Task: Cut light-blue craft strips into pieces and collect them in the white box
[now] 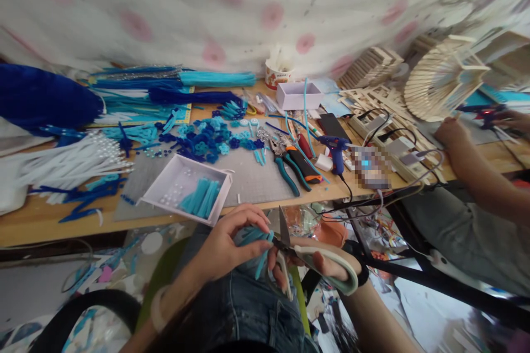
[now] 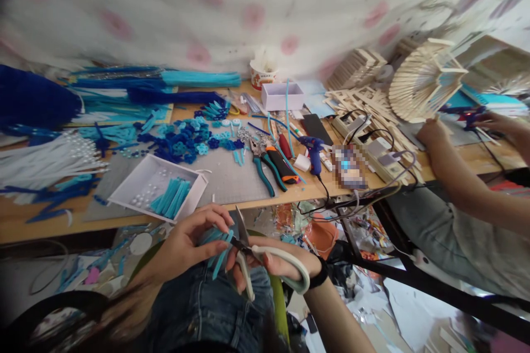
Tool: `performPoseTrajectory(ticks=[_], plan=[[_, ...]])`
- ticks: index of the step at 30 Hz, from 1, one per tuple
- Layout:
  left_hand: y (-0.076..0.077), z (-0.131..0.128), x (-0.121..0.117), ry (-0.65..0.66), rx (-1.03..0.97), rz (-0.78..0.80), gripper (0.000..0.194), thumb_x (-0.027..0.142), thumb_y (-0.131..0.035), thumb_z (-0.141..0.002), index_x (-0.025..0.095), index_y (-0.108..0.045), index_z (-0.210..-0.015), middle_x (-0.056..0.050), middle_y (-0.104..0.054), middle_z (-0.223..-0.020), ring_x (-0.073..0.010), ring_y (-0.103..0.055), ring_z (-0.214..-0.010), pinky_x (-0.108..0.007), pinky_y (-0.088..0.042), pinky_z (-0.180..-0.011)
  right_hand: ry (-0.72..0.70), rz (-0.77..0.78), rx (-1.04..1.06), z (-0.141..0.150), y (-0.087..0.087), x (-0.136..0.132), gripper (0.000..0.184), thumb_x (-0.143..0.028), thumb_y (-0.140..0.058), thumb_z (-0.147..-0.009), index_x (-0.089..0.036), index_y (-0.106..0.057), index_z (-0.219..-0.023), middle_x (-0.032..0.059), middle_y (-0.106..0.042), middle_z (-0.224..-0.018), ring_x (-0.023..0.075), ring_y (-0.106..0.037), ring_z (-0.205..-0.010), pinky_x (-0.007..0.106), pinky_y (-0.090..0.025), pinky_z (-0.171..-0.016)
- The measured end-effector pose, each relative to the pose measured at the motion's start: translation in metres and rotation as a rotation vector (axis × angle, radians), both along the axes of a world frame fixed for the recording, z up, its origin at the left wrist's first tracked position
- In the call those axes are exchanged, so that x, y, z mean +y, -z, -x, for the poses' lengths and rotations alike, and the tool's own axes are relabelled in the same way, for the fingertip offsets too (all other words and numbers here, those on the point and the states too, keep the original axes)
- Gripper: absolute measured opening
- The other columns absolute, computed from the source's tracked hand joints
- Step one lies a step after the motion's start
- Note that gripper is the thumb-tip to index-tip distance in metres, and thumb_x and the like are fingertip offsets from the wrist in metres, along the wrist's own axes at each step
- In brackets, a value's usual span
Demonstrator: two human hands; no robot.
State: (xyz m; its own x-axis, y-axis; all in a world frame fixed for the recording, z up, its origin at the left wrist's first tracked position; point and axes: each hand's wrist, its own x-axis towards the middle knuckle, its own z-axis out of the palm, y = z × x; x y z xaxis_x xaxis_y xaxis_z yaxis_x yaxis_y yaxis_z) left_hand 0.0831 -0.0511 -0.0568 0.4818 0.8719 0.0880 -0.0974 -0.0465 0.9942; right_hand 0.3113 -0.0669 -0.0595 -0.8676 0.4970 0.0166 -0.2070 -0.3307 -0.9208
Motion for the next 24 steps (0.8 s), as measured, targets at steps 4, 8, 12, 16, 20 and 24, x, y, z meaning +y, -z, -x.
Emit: performPoseTrajectory(ticks=[4, 8, 12, 16, 20, 24], plan=[[0.001, -0.003, -0.002, 0.003, -0.02, 0.151, 0.023, 0.027, -0.079, -0.079, 0.019, -0.065, -0.096, -0.005, -0.066, -0.099, -0.0196, -0.063, -0.098, -0.032, -0.046, -0.089, 0.037, -0.002, -0.007, -0.001, -0.004, 0.0, 0.061, -0.072, -0.049, -0.089, -0.021, -0.066, -0.118, 0.0066, -0.064, -0.086, 0.022, -0.06, -0.077, 0.034, -0.049, -0.079], [0.004, -0.008, -0.004, -0.02, -0.121, 0.321, 0.061, 0.038, -0.083, -0.076, 0.023, -0.048, -0.124, -0.002, -0.067, -0.1, -0.0169, -0.064, -0.091, -0.029, -0.046, -0.083, 0.054, 0.023, -0.031, -0.004, 0.0, -0.002, 0.065, -0.074, -0.053, -0.086, -0.021, -0.065, -0.122, 0.0074, -0.066, -0.09, 0.0225, -0.061, -0.078, 0.033, -0.051, -0.075], [0.001, -0.011, -0.005, -0.013, -0.051, 0.389, 0.058, 0.052, -0.082, -0.073, 0.02, -0.051, -0.11, -0.001, -0.067, -0.09, -0.0152, -0.063, -0.083, -0.027, -0.045, -0.076, 0.075, 0.025, -0.07, -0.006, 0.002, -0.004, 0.068, -0.074, -0.057, -0.083, -0.02, -0.065, -0.124, 0.0075, -0.067, -0.091, 0.0233, -0.063, -0.081, 0.033, -0.052, -0.076], [-0.007, -0.011, -0.008, 0.127, 0.052, 0.386, 0.044, 0.058, -0.07, -0.082, 0.02, -0.051, -0.095, 0.002, -0.067, -0.074, -0.0165, -0.063, -0.074, -0.028, -0.046, -0.072, 0.112, -0.015, -0.134, -0.008, -0.005, -0.004, 0.065, -0.071, -0.06, -0.083, -0.023, -0.065, -0.128, 0.0074, -0.07, -0.098, 0.0219, -0.063, -0.088, 0.03, -0.05, -0.081], [-0.011, -0.009, -0.009, 0.185, 0.251, 0.274, 0.036, 0.054, -0.061, -0.09, 0.02, -0.054, -0.1, -0.002, -0.072, -0.085, -0.0201, -0.065, -0.085, -0.031, -0.047, -0.081, 0.123, -0.021, -0.143, -0.01, -0.007, -0.006, 0.063, -0.067, -0.063, -0.084, -0.026, -0.063, -0.131, 0.0051, -0.07, -0.099, 0.0199, -0.063, -0.086, 0.027, -0.049, -0.079], [-0.009, -0.006, -0.008, 0.176, 0.449, 0.109, 0.029, 0.048, -0.055, -0.094, 0.02, -0.054, -0.098, -0.005, -0.07, -0.099, -0.022, -0.062, -0.093, -0.032, -0.045, -0.085, 0.129, -0.017, -0.144, -0.011, -0.003, -0.008, 0.066, -0.067, -0.06, -0.086, -0.028, -0.057, -0.139, 0.0045, -0.071, -0.098, 0.0206, -0.064, -0.089, 0.028, -0.05, -0.08]])
